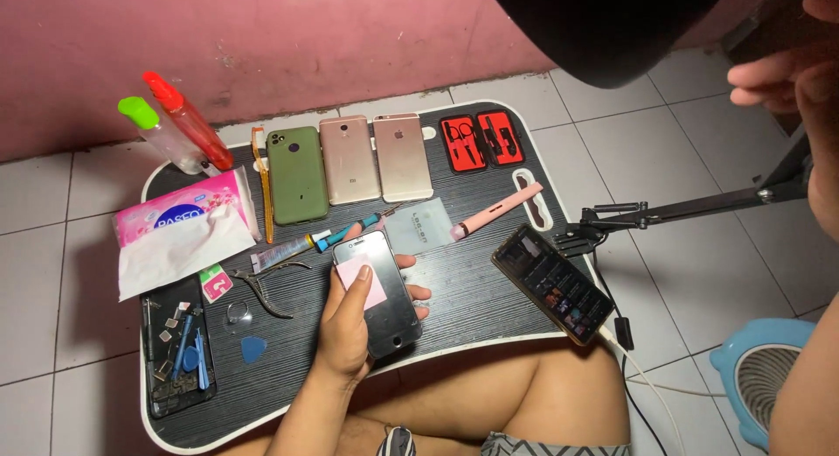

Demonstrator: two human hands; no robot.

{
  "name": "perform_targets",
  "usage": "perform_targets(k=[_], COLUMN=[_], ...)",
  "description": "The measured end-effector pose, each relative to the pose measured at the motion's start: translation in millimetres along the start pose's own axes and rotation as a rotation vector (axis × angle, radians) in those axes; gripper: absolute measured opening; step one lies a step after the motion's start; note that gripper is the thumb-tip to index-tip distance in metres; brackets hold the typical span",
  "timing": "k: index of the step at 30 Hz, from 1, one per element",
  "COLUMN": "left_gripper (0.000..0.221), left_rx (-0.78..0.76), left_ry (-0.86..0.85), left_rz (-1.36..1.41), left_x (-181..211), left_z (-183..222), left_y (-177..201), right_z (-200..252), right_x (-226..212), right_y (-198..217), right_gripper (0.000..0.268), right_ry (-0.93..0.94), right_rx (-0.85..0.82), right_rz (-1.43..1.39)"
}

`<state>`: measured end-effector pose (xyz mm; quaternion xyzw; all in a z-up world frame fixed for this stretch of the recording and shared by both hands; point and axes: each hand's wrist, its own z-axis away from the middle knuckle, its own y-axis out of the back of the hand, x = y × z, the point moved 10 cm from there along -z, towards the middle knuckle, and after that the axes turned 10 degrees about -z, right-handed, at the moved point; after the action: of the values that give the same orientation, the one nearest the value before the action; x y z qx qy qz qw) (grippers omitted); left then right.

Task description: Cleaning and organizing multiple smartphones on a small table using wipes and repair tools

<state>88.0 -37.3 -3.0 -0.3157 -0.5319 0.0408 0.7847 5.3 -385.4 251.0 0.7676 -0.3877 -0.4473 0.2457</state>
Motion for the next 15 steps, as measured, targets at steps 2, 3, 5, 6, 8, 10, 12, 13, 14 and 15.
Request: perform_targets(k=[2,3,5,6,8,10,12,13,14,15], left_gripper=[0.062,0.062,0.061,0.060,0.059,0.056,0.059,0.062,0.062,0.061], left_rx=[-0.005,-0.003,-0.006,0.017,0.040,0.029,0.010,-0.011,-0.012,-0.011], left_ry=[-0.001,-0.005,-0.004,0.002,0.008,-0.001,-0.014,-0.026,-0.026,-0.037], left_rz=[-0.001,-0.004,-0.008,-0.022,-0.035,-0.012,-0.015,-0.019,-0.019,-0.025], left_x=[0,0,2,4,5,5,3,3,4,7], left_z=[0,0,1,2,3,4,2,2,3,3], left_y=[0,1,-2,-2,-2,-2,-1,-1,-2,-3], right_z=[3,3,4,3,1,0,7,10,4,-4], right_x=[8,11,15,19,29,38,94,125,100,71], right_y=[-1,0,3,3,5,5,10,12,8,5], right_gripper=[0.055,0.056,0.057,0.057,0.056,0.058,0.058,0.058,0.058,0.058], right_ry=[-0.061,-0.101,-0.147,-0.166,-0.185,-0.145,-0.185,-0.226,-0.227,-0.193], right_rx=[0.006,0.030,0.056,0.050,0.043,0.006,0.014,0.023,0.024,0.018], right_rz=[-0.025,-0.050,-0.072,-0.079,-0.086,-0.031,-0.054,-0.076,-0.076,-0.012])
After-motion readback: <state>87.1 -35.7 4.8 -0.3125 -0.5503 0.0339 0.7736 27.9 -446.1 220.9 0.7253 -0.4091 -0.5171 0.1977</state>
